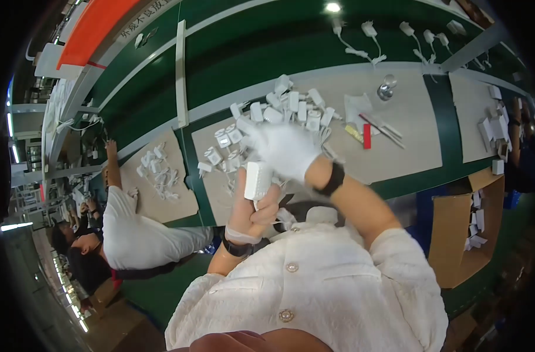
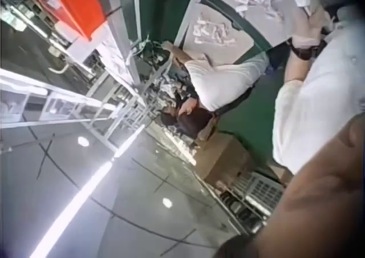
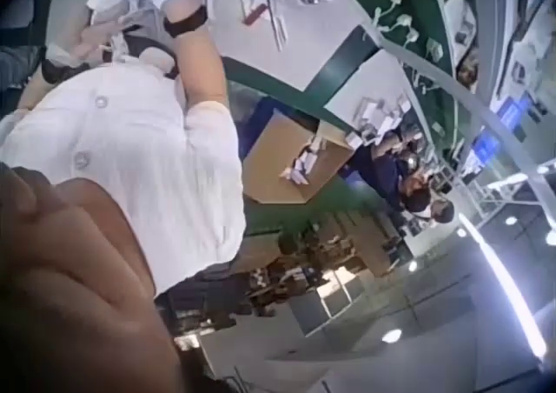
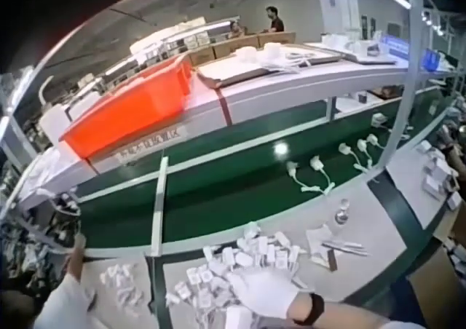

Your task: The person picks up a power adapter from a pile, wipes the casing and the cable with a cloth, and places it on the table, repeating this for several others.

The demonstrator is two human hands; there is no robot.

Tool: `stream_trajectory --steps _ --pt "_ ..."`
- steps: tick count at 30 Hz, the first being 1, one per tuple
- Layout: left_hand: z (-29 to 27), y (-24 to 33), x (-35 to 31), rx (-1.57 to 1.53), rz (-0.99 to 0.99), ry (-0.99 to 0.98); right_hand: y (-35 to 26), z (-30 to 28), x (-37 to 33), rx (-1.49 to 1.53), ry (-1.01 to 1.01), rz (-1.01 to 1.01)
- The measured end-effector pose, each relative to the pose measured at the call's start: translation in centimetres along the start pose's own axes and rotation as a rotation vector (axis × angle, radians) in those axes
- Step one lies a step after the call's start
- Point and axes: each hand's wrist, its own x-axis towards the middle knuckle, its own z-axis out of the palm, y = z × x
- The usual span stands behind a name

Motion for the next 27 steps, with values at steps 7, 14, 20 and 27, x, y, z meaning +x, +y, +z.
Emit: stream_trajectory --steps 7,14,20,27 --pt "1.3 3.0 0.2 -0.131 -0.199 -0.187 3.0 1.6 -0.9 1.012 0.189 -0.162" --pt "0.6 0.8 1.5 0.437 0.159 0.135 -0.5 2.0 -3.0 0.444 0.239 -0.280" --pt "-0.2 1.0 0.1 0.423 0.093 0.197 -2.5 -0.1 -3.9 0.235 0.256 -0.172" --pt "-1.3 1.9 0.7 0.062 -0.167 -0.120 1.5 1.9 -1.5 0.602 0.176 -0.188"
